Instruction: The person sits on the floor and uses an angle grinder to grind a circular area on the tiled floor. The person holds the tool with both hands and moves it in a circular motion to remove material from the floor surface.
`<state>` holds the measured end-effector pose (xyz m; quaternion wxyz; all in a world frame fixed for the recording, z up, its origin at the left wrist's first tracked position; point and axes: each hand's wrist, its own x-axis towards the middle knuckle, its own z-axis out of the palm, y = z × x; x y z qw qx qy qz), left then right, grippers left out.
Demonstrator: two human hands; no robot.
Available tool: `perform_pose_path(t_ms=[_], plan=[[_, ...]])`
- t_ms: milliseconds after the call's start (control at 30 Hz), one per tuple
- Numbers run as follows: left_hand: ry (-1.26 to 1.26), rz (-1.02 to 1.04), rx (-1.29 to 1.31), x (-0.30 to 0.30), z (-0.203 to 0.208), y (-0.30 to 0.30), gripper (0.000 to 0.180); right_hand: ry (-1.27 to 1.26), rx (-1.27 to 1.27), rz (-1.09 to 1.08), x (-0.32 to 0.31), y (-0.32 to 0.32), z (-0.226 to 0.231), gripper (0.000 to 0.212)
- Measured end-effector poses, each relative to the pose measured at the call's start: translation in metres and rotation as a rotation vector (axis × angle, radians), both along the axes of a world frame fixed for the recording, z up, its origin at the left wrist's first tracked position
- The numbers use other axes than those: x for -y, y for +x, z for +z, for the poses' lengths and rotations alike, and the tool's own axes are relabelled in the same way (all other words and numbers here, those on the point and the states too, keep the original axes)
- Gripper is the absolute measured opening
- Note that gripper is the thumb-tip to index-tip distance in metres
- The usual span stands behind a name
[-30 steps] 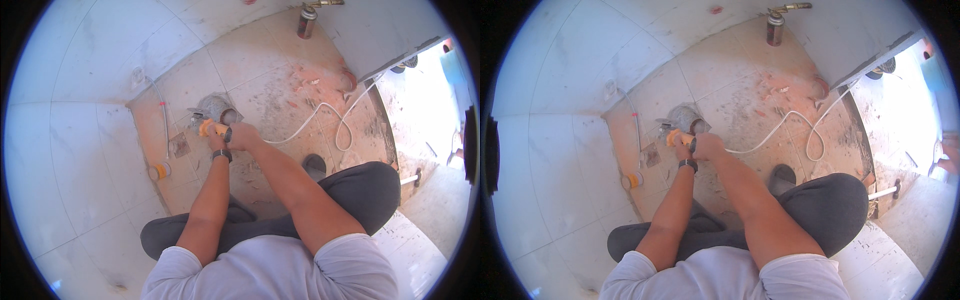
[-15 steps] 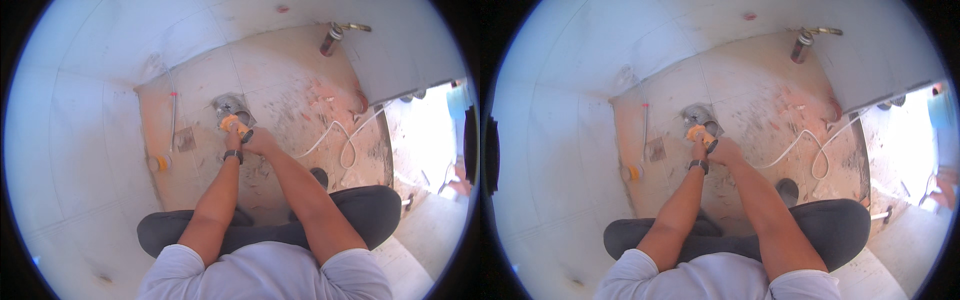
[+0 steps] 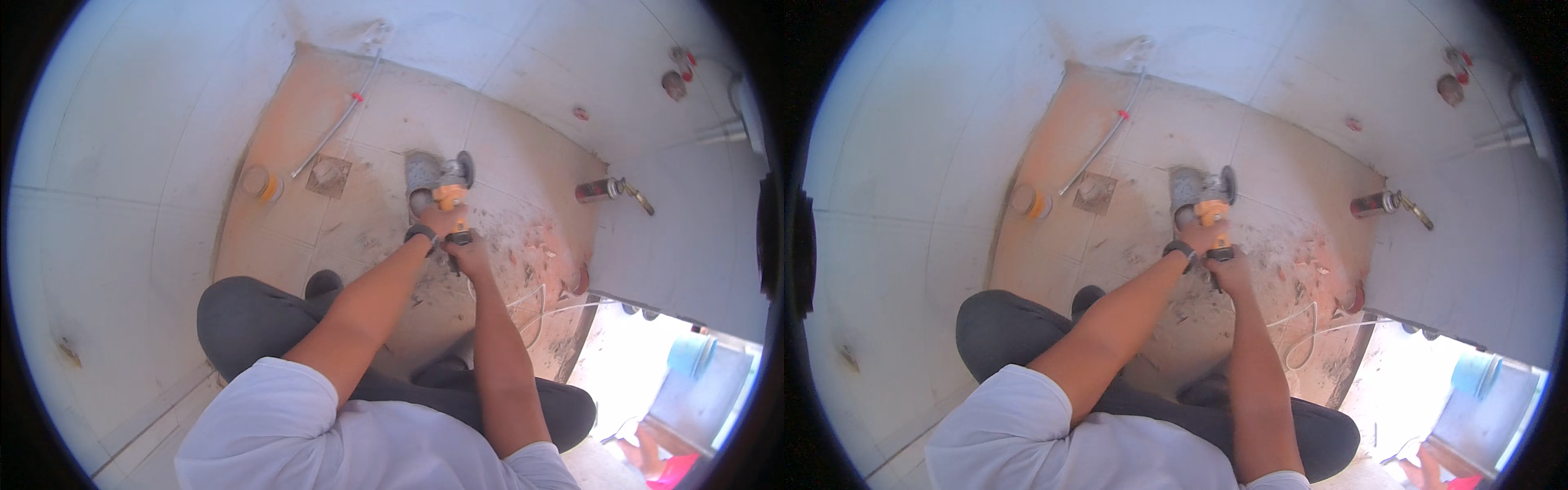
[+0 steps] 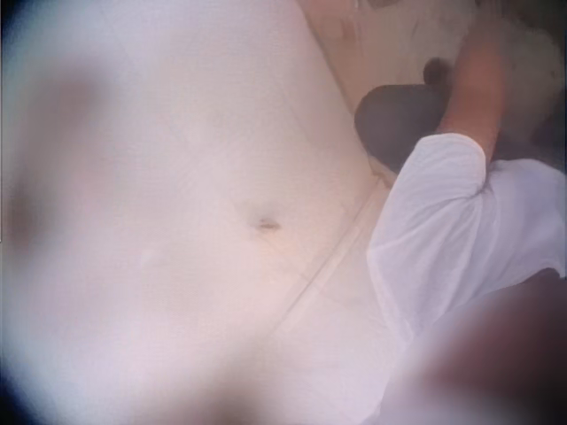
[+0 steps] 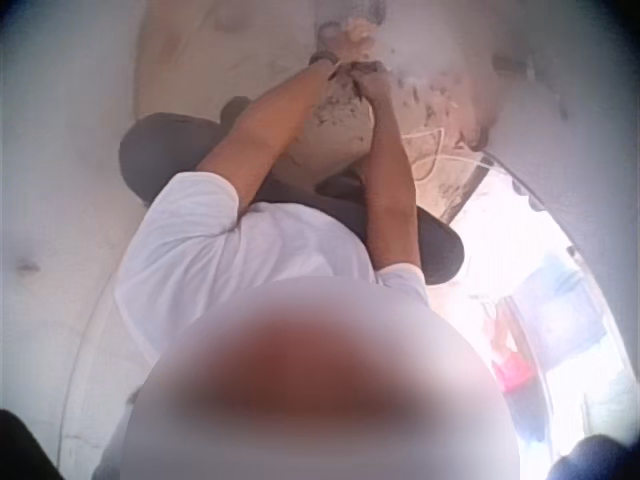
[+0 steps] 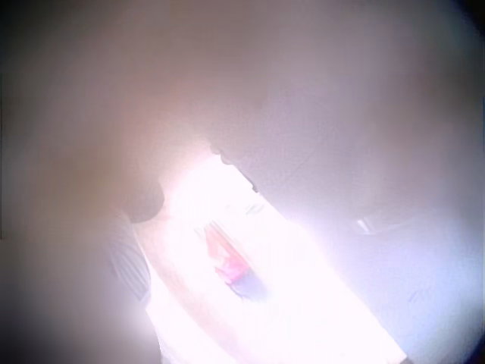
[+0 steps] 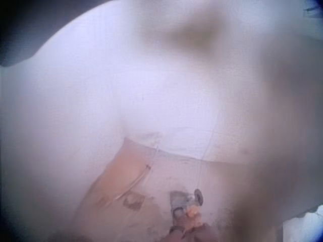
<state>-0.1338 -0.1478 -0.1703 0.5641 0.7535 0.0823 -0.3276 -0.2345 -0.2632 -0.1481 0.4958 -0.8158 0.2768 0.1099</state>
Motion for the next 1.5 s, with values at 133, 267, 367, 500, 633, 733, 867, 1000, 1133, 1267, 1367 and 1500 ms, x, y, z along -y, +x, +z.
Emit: perform_pose_path(t_ms=[133,267,367,500,633,733,867,1000,1133,1267,1367,1500], plan=[[-0.044,0.026,0.108,0.023,0.003,-0.006,0.065,0.208,0.06,-0.048,0.014,-0.005,-0.006,0.041],[0.018,0.026,0.127,0.033,0.009,-0.008,0.064,0.275,-0.015,-0.046,0.029,-0.001,0.0,0.044],[-0.027,0.015,0.093,0.032,0.014,-0.006,0.065,0.211,-0.056,-0.041,0.032,0.004,0.005,0.044],[-0.033,0.083,0.051,0.028,0.022,-0.006,0.069,0.072,-0.04,-0.047,0.024,0.008,0.004,0.041],[-0.015,0.206,0.022,0.019,0.023,-0.014,0.076,0.051,-0.069,0.02,0.017,0.012,0.007,0.052],[0.028,0.252,-0.041,0.007,0.015,-0.018,0.079,0.025,-0.116,0.112,0.011,0.016,0.009,0.052],[0.089,0.274,-0.031,-0.006,0.0,-0.019,0.083,0.026,-0.176,0.211,0.003,0.022,0.008,0.052],[0.161,0.276,-0.056,-0.012,-0.017,-0.015,0.088,0.001,-0.138,0.246,-0.004,0.025,0.011,0.058],[0.1,0.293,-0.036,-0.017,-0.043,-0.012,0.083,-0.029,-0.162,0.248,-0.013,0.029,0.024,0.06],[0.102,0.174,0.084,-0.032,-0.076,-0.006,0.076,-0.082,-0.289,0.25,-0.021,0.034,0.043,0.053],[0.009,0.237,-0.022,-0.044,-0.089,0.0,0.066,-0.108,-0.299,0.167,-0.025,0.031,0.054,0.047],[-0.326,0.399,-0.259,-0.046,-0.079,0.001,0.052,-0.028,-0.313,0.095,-0.019,0.027,0.058,0.043]])
